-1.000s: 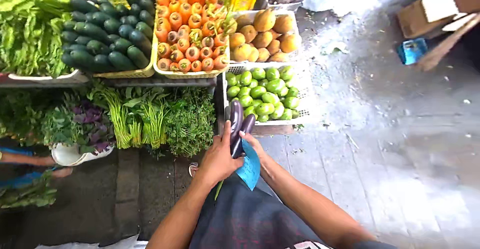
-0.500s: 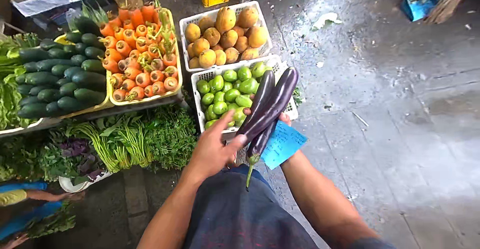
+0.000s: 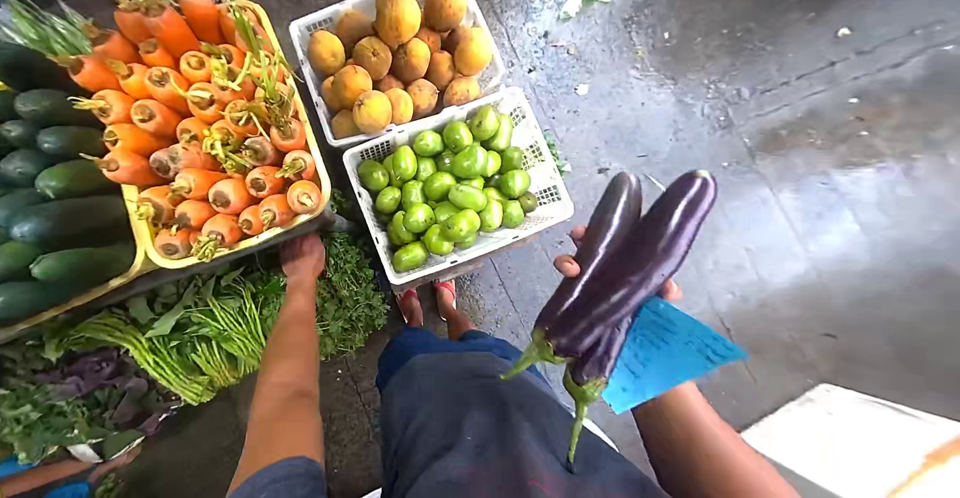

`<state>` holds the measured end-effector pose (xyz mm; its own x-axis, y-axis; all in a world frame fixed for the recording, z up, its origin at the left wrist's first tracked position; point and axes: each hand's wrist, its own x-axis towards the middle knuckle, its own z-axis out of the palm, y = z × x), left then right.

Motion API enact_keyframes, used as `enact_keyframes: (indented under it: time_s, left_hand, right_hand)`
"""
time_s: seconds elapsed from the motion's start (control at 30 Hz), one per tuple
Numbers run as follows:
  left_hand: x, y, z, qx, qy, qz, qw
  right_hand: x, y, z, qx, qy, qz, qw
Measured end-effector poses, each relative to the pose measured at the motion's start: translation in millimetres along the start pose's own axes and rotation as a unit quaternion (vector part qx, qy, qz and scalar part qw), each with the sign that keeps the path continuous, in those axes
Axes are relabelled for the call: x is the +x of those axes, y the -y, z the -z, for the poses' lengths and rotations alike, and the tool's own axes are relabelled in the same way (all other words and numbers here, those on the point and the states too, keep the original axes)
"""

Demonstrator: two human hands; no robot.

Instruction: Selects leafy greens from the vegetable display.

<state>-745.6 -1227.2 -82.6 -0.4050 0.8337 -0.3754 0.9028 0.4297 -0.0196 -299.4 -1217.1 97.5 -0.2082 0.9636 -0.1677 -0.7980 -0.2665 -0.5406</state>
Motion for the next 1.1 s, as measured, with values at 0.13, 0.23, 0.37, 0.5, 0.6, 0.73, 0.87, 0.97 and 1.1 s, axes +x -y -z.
enact_keyframes:
  time_s: [0.13,0.23,0.37,0.5,0.6,0.73,0.87,0.97,1.1]
  left_hand:
    - [37,-11,-2,-0.143,-0.082,0.089,0.982]
    - [50,-17,-9,-0.186,-0.098,0.133,0.968]
    - [55,-11,-10,-0.202,-0.131,0.107,0.965]
    - [46,-6,8,-0.180,-0.119,0.115,0.970]
    - [39,5,6,-0.154,-0.064,0.113,0.979]
    - [38,9,-1,-0.106,-0.048,0.085,0.990]
    - [35,2,3,-0.075,-0.077,0.102,0.989]
    - [22,4,-1,-0.029,-0.091,0.102,0.990]
    - [-8,15,-32,0.003,-0.179,0.006,0.984]
  right_hand:
    - [-15,-8,-17,0.019,-0.026,0.082,0.996]
    - [-23,-18,-15,0.067,-0.032,0.114,0.991]
    - [-29,-26,-17,0.085,-0.030,0.113,0.990]
    - [-34,-41,-29,0.096,-0.066,0.147,0.982]
    - [-38,-48,-28,0.104,-0.058,0.146,0.982]
    - [-42,-52,-23,0.115,-0.042,0.122,0.985]
    - [-42,-54,-28,0.120,-0.042,0.093,0.987]
    - [-40,-53,-29,0.117,-0.030,0.077,0.990]
    - [-35,-49,-19,0.084,0.018,0.079,0.993]
